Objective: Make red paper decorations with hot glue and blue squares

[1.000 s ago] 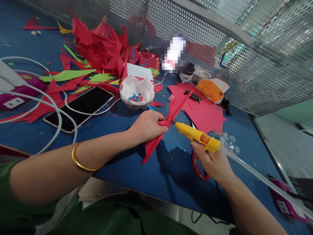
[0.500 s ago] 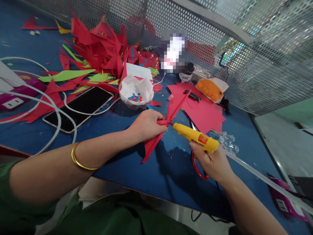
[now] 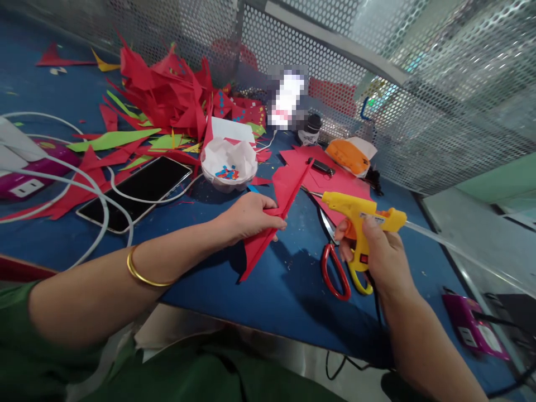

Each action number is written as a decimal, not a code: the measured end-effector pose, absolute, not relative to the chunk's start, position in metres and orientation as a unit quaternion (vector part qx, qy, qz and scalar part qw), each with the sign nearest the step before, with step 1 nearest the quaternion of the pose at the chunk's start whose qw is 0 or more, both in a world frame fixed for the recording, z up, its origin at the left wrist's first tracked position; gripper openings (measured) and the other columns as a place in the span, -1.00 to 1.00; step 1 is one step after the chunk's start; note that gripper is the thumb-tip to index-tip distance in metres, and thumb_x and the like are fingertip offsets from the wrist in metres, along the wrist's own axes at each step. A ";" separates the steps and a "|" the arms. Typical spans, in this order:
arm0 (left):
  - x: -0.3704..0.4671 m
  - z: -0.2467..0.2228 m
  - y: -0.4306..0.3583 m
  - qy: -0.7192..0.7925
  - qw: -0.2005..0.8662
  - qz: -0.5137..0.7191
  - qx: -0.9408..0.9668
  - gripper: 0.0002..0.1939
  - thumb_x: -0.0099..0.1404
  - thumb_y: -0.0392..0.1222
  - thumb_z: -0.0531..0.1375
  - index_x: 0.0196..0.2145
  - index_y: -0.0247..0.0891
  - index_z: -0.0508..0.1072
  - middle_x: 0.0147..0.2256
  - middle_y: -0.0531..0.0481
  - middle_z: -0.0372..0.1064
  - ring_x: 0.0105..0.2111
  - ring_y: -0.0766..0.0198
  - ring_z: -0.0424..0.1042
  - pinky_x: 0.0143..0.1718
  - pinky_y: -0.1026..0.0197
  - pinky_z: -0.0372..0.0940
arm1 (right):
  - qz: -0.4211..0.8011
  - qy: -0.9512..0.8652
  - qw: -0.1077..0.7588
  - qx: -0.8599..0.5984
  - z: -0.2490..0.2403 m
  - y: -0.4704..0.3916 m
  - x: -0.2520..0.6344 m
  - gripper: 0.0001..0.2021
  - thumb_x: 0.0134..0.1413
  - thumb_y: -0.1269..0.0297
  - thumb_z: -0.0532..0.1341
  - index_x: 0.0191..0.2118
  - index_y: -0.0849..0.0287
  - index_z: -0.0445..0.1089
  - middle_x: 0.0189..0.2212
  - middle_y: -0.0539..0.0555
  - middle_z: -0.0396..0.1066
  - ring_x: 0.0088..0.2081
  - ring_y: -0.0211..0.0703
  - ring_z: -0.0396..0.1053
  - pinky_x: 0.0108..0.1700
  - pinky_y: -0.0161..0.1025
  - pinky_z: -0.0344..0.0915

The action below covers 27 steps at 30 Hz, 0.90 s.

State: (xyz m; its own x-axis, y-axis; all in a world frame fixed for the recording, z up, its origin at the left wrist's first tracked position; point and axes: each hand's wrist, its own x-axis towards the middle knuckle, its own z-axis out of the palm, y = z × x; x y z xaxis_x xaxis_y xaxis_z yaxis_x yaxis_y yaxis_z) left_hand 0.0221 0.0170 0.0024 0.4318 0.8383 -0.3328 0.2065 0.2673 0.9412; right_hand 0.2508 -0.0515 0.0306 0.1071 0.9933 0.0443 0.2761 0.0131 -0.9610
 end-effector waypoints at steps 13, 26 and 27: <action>0.025 0.007 0.014 0.440 0.658 0.292 0.536 -0.76 0.07 -0.26 0.30 -0.54 -0.21 0.25 -0.50 -0.01 0.50 -0.60 0.27 0.47 -0.50 0.21 0.34 | 0.428 -0.527 0.451 -0.579 0.020 -0.048 0.252 -0.56 0.18 -0.14 0.16 -0.39 0.17 0.46 -0.52 0.03 0.47 -0.70 -0.36 0.20 -0.64 -0.32 0.10; 0.023 0.009 0.012 0.435 0.639 0.283 0.568 -0.88 0.02 -0.22 0.36 -0.59 -0.21 0.50 -0.45 0.00 0.56 -0.28 0.20 0.54 -0.11 0.16 0.33 | 0.460 -0.424 0.531 -0.571 0.013 -0.047 0.240 -0.75 -0.12 0.20 0.43 -0.34 0.18 0.42 -0.65 -0.12 0.31 -0.63 -0.37 0.21 -0.56 -0.36 0.21; 0.024 0.009 0.011 0.429 0.653 0.285 0.556 -0.88 0.01 -0.24 0.36 -0.58 -0.22 0.48 -0.46 0.01 0.56 -0.30 0.21 0.54 -0.12 0.17 0.33 | 0.463 -0.407 0.548 -0.565 0.012 -0.046 0.237 -0.74 -0.14 0.21 0.44 -0.33 0.17 0.42 -0.60 -0.11 0.35 -0.63 -0.39 0.19 -0.56 -0.37 0.22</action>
